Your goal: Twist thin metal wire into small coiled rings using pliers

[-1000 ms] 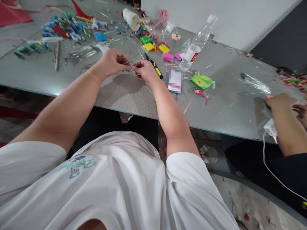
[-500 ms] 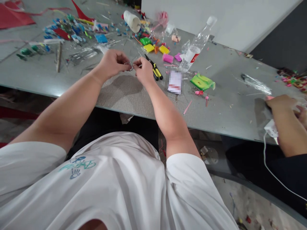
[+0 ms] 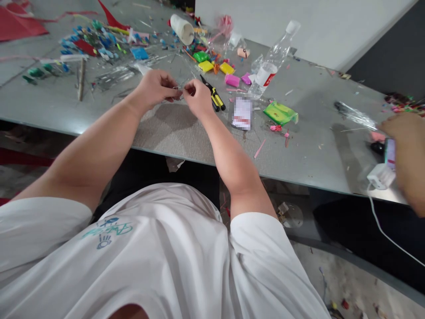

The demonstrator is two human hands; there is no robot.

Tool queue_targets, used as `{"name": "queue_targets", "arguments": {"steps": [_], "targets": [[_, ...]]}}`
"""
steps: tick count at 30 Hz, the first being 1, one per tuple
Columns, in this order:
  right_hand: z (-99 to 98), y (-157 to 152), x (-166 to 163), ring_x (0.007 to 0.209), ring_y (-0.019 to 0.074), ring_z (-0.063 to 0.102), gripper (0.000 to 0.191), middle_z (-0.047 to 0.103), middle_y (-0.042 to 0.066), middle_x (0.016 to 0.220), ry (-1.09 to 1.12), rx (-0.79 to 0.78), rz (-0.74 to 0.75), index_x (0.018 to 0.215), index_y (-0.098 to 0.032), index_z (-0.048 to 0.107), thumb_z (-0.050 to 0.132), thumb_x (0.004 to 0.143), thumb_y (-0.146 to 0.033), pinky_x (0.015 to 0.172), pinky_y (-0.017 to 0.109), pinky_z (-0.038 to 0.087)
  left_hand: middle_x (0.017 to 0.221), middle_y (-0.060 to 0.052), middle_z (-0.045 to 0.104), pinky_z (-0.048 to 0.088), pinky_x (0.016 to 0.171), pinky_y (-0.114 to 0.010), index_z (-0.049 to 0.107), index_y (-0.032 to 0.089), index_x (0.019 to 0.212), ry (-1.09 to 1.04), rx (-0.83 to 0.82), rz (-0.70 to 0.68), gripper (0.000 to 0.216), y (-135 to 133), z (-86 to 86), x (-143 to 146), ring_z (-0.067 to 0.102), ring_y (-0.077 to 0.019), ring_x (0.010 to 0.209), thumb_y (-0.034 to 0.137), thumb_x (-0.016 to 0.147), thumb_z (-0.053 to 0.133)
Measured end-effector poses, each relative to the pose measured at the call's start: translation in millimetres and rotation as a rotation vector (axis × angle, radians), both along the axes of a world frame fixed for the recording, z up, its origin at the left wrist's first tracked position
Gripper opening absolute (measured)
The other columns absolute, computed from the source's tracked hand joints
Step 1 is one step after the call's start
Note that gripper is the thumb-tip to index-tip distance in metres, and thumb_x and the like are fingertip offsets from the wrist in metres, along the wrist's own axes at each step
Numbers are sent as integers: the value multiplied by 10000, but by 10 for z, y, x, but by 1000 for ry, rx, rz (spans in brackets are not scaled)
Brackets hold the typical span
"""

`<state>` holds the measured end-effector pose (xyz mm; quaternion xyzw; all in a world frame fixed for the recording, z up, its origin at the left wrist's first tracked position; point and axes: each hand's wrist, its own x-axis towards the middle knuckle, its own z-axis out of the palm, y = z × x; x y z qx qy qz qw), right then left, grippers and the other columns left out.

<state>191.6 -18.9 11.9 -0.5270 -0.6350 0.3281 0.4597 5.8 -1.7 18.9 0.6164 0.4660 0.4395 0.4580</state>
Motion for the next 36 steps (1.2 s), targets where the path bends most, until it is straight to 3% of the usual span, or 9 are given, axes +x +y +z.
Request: {"name": "queue_targets", "arguments": {"steps": [5,10,13,16,21,26,29,33,36], "targets": [[-74,78,52,1099,217,762,211,727,18,918,-117,32,71,916,-272,596,753,1055,-294,1025,330,643,693,-18,755,630,886,-461,701,199,832,-28,-22,4,295,-110,64,57,730,-191,716,-34,916,862],[-100,140,62,995,232,774,290,718,14,923,-472,303,17,828,-252,567,732,1015,-104,1040,423,654,713,-27,755,639,852,-413,702,177,840,-23,-28,-15,265,-156,81,70,737,-180,705,-29,930,842],[-83,131,51,990,224,761,311,716,15,935,-475,334,16,826,-243,576,747,1008,-57,1016,407,647,742,-21,752,628,854,-410,679,202,816,-23,-38,-19,300,-139,73,50,738,-180,732,-42,922,818],[-62,123,33,898,159,742,243,703,-18,903,-260,216,27,886,-224,622,746,1083,-150,937,327,639,795,1,752,614,864,-412,688,251,836,-13,-2,-18,302,-90,52,17,736,-186,792,-6,901,833],[-51,141,23,702,87,662,293,667,-33,854,217,-211,74,893,-225,639,687,1166,-320,577,199,505,817,22,728,607,896,-395,723,320,836,-14,114,-69,237,23,-19,-36,679,-179,814,160,820,898],[-33,112,64,721,101,655,408,620,-39,778,344,-310,122,834,-243,616,882,1050,-464,604,192,536,829,17,731,603,907,-421,748,344,864,2,163,-141,222,82,-70,-72,672,-192,830,295,762,939],[14,62,91,706,91,630,351,622,-49,779,397,-343,185,841,-232,645,884,1052,-379,606,199,505,815,30,739,597,887,-429,754,358,887,-4,168,-157,301,83,-75,-84,644,-190,823,433,719,992],[78,2,109,680,70,604,269,629,-65,771,446,-378,236,879,-219,645,704,1136,-165,611,208,469,777,33,739,571,845,-447,750,367,886,16,169,-167,442,84,-62,-91,615,-195,802,595,653,1050],[90,-23,118,674,61,598,270,627,-71,747,440,-376,271,903,-212,641,640,1154,-115,615,200,470,762,43,756,569,859,-458,756,373,891,24,171,-162,506,107,-67,-102,608,-197,809,661,616,1068]]}}
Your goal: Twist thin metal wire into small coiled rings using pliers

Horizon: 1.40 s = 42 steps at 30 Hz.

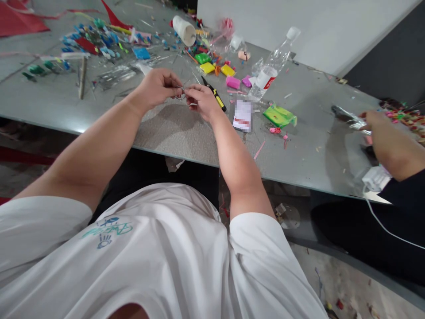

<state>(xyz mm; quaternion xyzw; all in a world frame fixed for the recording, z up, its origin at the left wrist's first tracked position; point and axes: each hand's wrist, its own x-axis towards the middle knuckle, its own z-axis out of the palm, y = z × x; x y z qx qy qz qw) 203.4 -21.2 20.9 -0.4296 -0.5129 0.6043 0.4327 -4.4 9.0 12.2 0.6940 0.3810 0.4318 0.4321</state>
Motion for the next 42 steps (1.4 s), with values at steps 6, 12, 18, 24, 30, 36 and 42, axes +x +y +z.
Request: {"name": "queue_targets", "arguments": {"steps": [6,12,18,24,30,36,42], "targets": [[-74,-4,-8,728,87,697,349,682,-58,825,-110,107,-7,920,-239,627,880,1057,-436,589,183,483,757,30,776,611,934,-492,743,297,849,-26,-81,37,335,5,-35,13,661,-189,799,364,794,1066],[-213,127,-17,691,102,677,366,618,-65,710,-320,289,-48,887,-244,589,845,1087,-412,640,184,546,697,34,740,645,979,-478,707,252,777,-16,-118,190,335,-196,63,177,666,-156,741,51,920,933],[-244,211,38,644,95,649,377,589,-76,655,-440,395,-108,853,-249,591,849,1084,-397,693,193,598,724,31,746,641,966,-434,726,242,820,-54,-152,183,296,-220,86,202,716,-163,800,1,945,846],[-198,161,29,667,91,661,408,647,-55,702,-320,310,-104,850,-237,644,883,1044,-505,675,190,608,754,26,771,578,948,-479,760,283,846,38,-159,144,204,-119,36,106,663,-189,779,138,884,899],[-194,160,-2,691,73,669,443,640,-60,757,-223,218,-59,858,-230,630,919,1004,-533,651,165,611,723,44,758,548,912,-461,772,291,817,102,-113,129,170,-69,5,64,572,-180,746,215,854,920],[-138,111,-11,667,68,639,342,651,-48,768,-230,182,-72,840,-215,654,851,1071,-372,608,152,559,789,46,783,543,889,-429,774,306,815,98,-60,125,158,-52,-16,70,602,-176,788,220,839,904],[-82,48,-42,655,69,642,298,668,-42,772,-214,141,-107,825,-213,660,805,1082,-249,592,143,540,810,21,804,561,885,-406,763,296,779,83,-76,134,181,-76,11,108,651,-186,844,165,813,883]]}}
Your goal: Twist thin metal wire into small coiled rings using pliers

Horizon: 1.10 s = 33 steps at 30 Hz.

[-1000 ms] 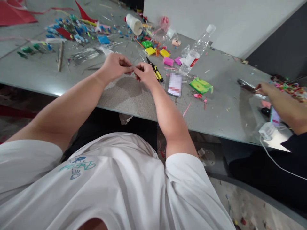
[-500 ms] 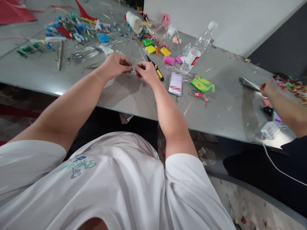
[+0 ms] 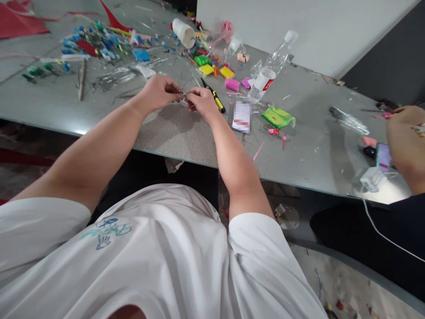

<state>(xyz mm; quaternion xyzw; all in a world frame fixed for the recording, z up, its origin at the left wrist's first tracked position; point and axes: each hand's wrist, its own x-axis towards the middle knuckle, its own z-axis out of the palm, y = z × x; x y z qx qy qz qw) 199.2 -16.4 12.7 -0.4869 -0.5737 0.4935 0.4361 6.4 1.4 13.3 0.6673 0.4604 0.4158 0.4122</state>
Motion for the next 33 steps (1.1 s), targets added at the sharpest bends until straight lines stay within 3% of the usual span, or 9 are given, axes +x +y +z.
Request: {"name": "queue_targets", "arguments": {"steps": [9,20,26,29,33], "targets": [[-33,27,10,687,77,652,339,675,-37,783,5,14,7,825,-225,665,869,1054,-368,581,145,545,839,21,814,576,878,-376,764,296,807,20,1,20,156,21,-32,-4,662,-186,877,222,804,902],[-77,59,39,610,73,591,344,611,-64,674,-125,143,18,788,-230,654,862,1056,-281,591,153,529,757,27,775,558,883,-391,751,290,794,100,56,19,153,-78,68,-4,610,-175,775,188,841,856],[-101,93,37,696,117,663,351,598,-62,701,-184,175,-14,799,-250,621,893,1020,-249,736,222,610,765,7,777,542,908,-412,742,296,789,75,25,3,145,-70,58,-3,654,-204,843,238,784,874],[-140,124,16,773,138,711,286,632,-42,741,-192,204,-7,839,-244,657,837,1059,-273,784,238,631,740,33,758,541,875,-407,736,314,784,55,9,13,143,-44,40,-14,605,-184,795,268,776,871],[-194,169,-12,722,101,683,238,664,-41,809,-96,109,-7,915,-221,676,737,1128,-309,712,211,603,750,43,768,562,854,-415,711,332,764,19,6,41,198,-3,8,-23,590,-182,780,317,764,909]]}}
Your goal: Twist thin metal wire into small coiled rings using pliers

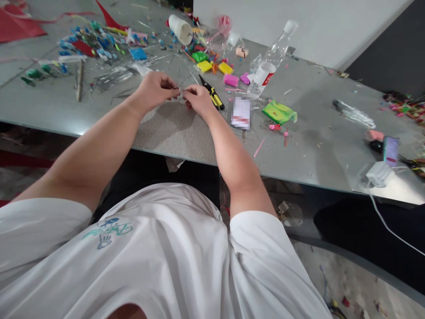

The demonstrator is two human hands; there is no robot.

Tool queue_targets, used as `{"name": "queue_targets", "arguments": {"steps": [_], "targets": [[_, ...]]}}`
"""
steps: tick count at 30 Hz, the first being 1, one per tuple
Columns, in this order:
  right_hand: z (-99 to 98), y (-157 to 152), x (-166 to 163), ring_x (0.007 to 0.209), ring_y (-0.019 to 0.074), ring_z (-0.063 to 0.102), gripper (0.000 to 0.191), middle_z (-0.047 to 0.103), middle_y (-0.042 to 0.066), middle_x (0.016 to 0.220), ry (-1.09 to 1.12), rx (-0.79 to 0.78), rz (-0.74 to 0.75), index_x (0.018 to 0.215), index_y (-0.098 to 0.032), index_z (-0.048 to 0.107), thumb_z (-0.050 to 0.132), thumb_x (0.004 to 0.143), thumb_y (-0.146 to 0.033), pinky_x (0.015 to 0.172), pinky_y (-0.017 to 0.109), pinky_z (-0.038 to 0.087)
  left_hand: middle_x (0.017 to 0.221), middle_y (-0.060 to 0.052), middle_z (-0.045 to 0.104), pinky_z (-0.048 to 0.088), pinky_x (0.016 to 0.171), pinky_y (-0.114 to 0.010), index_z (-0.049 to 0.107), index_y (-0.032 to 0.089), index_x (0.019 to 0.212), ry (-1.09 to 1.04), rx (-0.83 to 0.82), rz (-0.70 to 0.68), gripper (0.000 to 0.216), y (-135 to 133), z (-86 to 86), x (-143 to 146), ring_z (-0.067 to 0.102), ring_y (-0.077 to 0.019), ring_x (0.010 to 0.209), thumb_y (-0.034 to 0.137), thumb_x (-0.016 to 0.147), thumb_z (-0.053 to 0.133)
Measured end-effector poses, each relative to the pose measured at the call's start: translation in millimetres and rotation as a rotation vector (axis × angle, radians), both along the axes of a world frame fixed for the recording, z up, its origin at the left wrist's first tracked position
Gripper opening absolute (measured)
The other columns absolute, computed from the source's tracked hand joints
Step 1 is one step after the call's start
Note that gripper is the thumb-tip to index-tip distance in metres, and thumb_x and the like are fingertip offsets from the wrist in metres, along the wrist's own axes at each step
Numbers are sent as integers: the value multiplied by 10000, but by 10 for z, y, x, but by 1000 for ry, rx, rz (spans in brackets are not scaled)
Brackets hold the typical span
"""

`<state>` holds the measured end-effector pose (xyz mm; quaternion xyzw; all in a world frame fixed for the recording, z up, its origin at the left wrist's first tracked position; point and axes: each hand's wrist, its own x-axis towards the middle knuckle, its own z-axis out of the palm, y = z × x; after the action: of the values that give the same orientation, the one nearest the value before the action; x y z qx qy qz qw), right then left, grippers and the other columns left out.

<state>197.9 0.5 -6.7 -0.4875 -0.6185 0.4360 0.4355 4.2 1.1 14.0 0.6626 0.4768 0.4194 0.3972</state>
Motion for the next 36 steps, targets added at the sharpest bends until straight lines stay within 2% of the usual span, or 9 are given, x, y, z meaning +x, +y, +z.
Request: {"name": "queue_targets", "arguments": {"steps": [4,7,12,15,20,25,30,36], "targets": [[7,1,-5,709,79,665,238,664,-46,839,97,-68,-20,931,-230,668,817,1082,-336,642,162,548,778,37,773,574,876,-438,690,335,763,-44,-2,-30,271,32,-26,-5,614,-185,780,343,734,959],[45,-32,-4,710,92,644,233,654,-49,813,54,-34,-42,896,-243,666,814,1068,-295,623,169,527,781,38,767,563,876,-427,687,335,772,-33,-2,-45,237,19,-16,-10,623,-184,809,323,736,921],[73,-68,23,776,107,620,300,586,-62,750,-113,153,-30,793,-238,616,725,1058,-146,834,217,566,737,33,708,486,797,-401,678,335,751,5,13,-75,222,-13,14,-13,565,-177,767,349,711,896],[43,-31,59,819,130,634,307,558,-55,757,-201,243,-6,773,-242,577,694,1033,-127,924,269,583,726,33,690,461,764,-388,696,342,738,20,43,-82,194,6,5,-16,527,-175,749,349,707,887],[6,40,96,824,172,630,265,566,-38,761,-325,326,3,784,-257,565,686,1006,-178,910,334,592,731,41,667,432,727,-368,707,343,721,8,76,-82,181,59,-30,-21,528,-154,731,295,710,882],[76,-16,76,826,197,628,292,597,-14,776,-414,373,-13,746,-272,542,673,986,-168,897,363,571,731,42,683,435,729,-367,699,340,724,16,74,-86,186,74,-52,-19,557,-163,750,275,717,873],[104,-40,73,824,201,647,289,609,-8,777,-448,384,-19,742,-269,539,666,982,-169,864,363,563,737,43,686,406,735,-381,691,349,714,-1,94,-89,190,110,-96,-26,550,-167,742,375,667,873],[79,-17,89,821,200,657,277,624,-11,779,-450,386,-5,747,-269,566,678,972,-152,867,357,581,726,56,706,433,765,-403,700,357,728,18,99,-102,242,167,-129,-39,560,-175,789,469,624,887]]}}
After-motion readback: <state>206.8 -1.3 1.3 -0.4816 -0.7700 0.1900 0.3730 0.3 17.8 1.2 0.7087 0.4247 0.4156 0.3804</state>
